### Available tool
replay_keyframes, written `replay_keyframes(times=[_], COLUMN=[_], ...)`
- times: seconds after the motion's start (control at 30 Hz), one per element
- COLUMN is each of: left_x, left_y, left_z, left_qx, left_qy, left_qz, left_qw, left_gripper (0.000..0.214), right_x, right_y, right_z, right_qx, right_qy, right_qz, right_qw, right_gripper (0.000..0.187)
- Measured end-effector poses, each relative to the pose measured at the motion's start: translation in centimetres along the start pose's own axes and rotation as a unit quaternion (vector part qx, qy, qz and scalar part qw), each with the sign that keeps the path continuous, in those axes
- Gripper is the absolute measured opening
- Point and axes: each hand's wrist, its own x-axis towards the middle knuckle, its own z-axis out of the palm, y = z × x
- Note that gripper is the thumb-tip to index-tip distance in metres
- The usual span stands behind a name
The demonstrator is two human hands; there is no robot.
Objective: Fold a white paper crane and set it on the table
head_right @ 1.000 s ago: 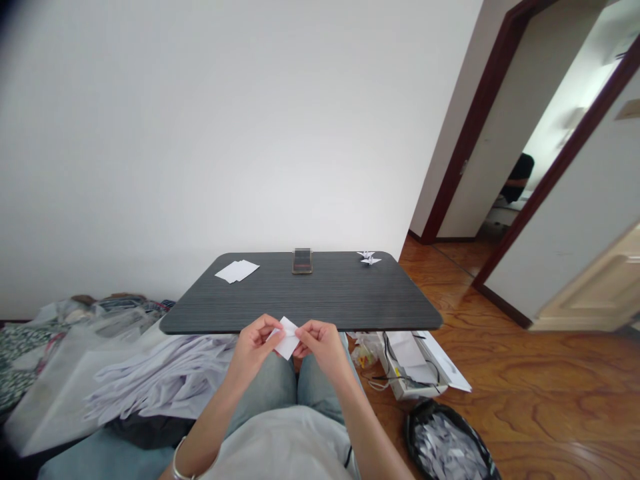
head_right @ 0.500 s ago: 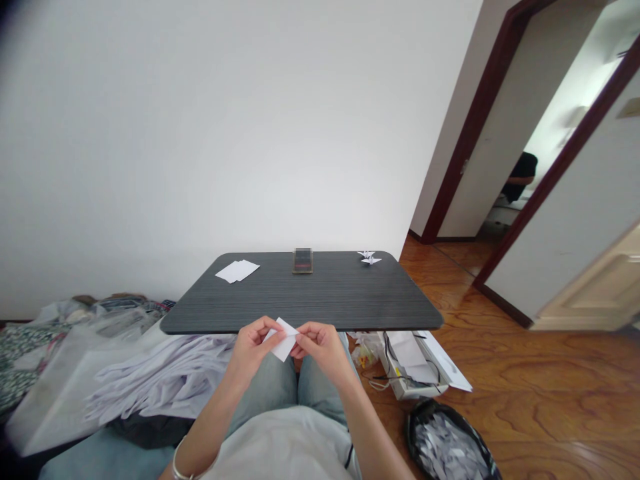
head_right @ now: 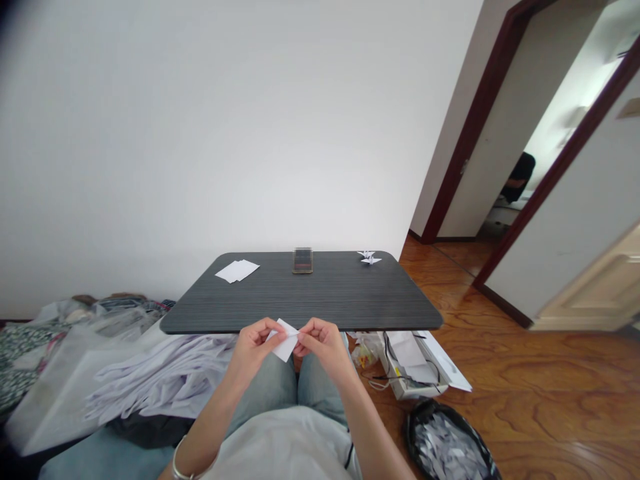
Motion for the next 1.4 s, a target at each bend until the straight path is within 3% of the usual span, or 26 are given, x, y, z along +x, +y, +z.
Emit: replay_keyframes(times=[0.37, 0.6, 1.17, 1.4], left_x=[-0.1, -0.1, 0.1, 0.1], left_y=[0.2, 0.2, -0.3, -0.4], left_z=[-0.1, 0.0, -0.2, -0.2], left_qx=[-0.009, 0.006, -0.02, -0.013], left_qy=[0.008, 0.003, 0.003, -0.002], left_qz=[-0.015, -0.003, -0.029, -0.033], left_qw=[1.0, 1.0, 0.999, 0.999], left_gripper=[0.02, 0.018, 0.023, 0.022], right_x=[-0.2, -0.2, 0.0, 0.1], right_y=[-0.7, -0.3, -0.1, 0.3], right_z=[0.2, 0.4, 0.3, 0.6], right_qx=[0.036, -0.003, -0.039, -0.07], right_qy=[-0.011, 0.0, -0.003, 0.005], right_qz=[0.013, 0.033, -0.001, -0.018], right_qw=[0.999, 0.999, 0.999, 0.997], right_gripper=[0.027, 0.03, 0.037, 0.03])
